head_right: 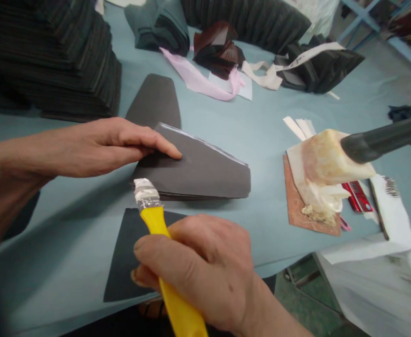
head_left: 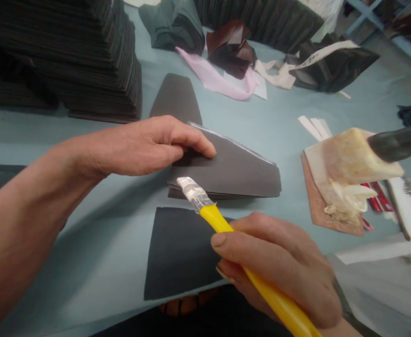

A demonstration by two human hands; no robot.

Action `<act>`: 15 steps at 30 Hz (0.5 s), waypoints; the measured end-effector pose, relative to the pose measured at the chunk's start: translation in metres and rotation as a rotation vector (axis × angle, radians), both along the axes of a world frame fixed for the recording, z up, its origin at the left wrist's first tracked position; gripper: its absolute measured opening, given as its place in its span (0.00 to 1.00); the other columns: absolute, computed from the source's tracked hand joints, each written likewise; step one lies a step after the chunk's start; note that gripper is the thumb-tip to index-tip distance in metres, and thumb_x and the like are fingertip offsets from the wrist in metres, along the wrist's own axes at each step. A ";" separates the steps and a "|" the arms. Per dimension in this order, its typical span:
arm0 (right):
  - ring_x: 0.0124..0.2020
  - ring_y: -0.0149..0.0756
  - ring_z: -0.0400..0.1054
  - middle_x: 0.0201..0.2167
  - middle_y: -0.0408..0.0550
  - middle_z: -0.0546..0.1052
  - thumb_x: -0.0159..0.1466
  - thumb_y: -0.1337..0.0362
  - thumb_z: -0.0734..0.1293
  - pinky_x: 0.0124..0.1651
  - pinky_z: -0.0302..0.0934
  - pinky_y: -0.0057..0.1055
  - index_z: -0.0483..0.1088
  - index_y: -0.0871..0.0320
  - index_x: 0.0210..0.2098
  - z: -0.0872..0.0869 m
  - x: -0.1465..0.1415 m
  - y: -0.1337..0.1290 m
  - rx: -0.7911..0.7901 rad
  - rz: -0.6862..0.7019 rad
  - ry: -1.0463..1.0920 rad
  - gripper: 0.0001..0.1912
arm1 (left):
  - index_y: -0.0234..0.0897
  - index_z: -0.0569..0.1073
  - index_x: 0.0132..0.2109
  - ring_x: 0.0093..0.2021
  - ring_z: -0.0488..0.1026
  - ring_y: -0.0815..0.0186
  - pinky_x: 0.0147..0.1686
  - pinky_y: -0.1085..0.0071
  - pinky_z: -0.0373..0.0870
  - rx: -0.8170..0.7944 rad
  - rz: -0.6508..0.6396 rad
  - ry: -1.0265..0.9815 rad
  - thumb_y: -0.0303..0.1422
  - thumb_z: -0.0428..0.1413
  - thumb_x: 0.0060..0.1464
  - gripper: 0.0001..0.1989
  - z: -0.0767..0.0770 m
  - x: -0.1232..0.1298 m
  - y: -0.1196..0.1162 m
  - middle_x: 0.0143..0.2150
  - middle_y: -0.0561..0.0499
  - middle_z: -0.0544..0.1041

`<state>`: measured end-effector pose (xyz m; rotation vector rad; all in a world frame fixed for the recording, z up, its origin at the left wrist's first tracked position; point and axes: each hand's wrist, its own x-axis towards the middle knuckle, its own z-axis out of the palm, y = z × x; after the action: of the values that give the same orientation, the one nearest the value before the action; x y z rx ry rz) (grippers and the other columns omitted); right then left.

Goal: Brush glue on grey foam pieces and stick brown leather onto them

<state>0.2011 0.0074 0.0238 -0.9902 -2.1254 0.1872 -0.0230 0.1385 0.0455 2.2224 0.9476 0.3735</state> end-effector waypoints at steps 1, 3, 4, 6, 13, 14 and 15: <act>0.23 0.32 0.73 0.29 0.41 0.81 0.76 0.63 0.66 0.23 0.66 0.31 0.79 0.47 0.45 -0.001 -0.004 -0.001 0.059 -0.015 0.012 0.08 | 0.33 0.80 0.58 0.55 0.81 0.70 0.64 0.60 0.76 -0.012 -0.001 -0.004 0.31 0.36 0.56 0.34 0.000 0.000 0.000 0.56 0.54 0.85; 0.21 0.32 0.71 0.28 0.41 0.81 0.76 0.64 0.65 0.22 0.63 0.33 0.80 0.47 0.44 -0.002 -0.009 -0.003 0.065 -0.006 0.000 0.10 | 0.33 0.80 0.58 0.57 0.80 0.70 0.65 0.60 0.74 -0.030 -0.013 -0.018 0.31 0.36 0.54 0.35 -0.001 -0.001 0.001 0.57 0.55 0.85; 0.21 0.32 0.70 0.28 0.42 0.81 0.76 0.65 0.66 0.22 0.63 0.34 0.80 0.48 0.45 0.000 -0.012 -0.003 0.031 0.016 -0.040 0.10 | 0.34 0.80 0.58 0.57 0.80 0.70 0.66 0.60 0.74 -0.032 -0.027 -0.027 0.31 0.37 0.53 0.35 -0.002 -0.002 0.002 0.56 0.56 0.85; 0.20 0.31 0.69 0.28 0.42 0.81 0.75 0.65 0.67 0.23 0.62 0.35 0.82 0.51 0.46 0.004 -0.015 -0.001 -0.021 0.069 -0.119 0.09 | 0.35 0.81 0.58 0.57 0.80 0.70 0.66 0.60 0.73 -0.023 -0.038 -0.037 0.31 0.36 0.53 0.36 -0.004 -0.003 0.003 0.56 0.57 0.85; 0.19 0.31 0.66 0.26 0.43 0.79 0.74 0.62 0.70 0.20 0.59 0.35 0.84 0.53 0.42 0.008 -0.025 0.003 -0.003 0.063 -0.188 0.08 | 0.42 0.83 0.56 0.54 0.82 0.67 0.63 0.65 0.76 0.012 -0.094 -0.093 0.29 0.43 0.51 0.32 -0.016 -0.010 0.014 0.53 0.58 0.86; 0.19 0.31 0.66 0.26 0.44 0.80 0.73 0.61 0.72 0.20 0.59 0.35 0.84 0.53 0.42 0.007 -0.026 0.002 -0.002 0.054 -0.180 0.07 | 0.43 0.83 0.56 0.53 0.82 0.66 0.63 0.64 0.76 0.016 -0.089 -0.086 0.29 0.44 0.51 0.32 -0.017 -0.010 0.015 0.53 0.58 0.86; 0.19 0.31 0.66 0.26 0.43 0.80 0.73 0.61 0.72 0.20 0.60 0.35 0.83 0.54 0.43 0.006 -0.026 0.002 0.000 0.054 -0.172 0.06 | 0.45 0.83 0.57 0.53 0.83 0.65 0.64 0.64 0.76 0.020 -0.076 -0.075 0.29 0.44 0.52 0.32 -0.017 -0.011 0.016 0.54 0.57 0.86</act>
<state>0.1746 0.0096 0.0297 -0.9796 -2.3103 0.1324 -0.0338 0.1549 0.0281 2.2393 0.8208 0.4294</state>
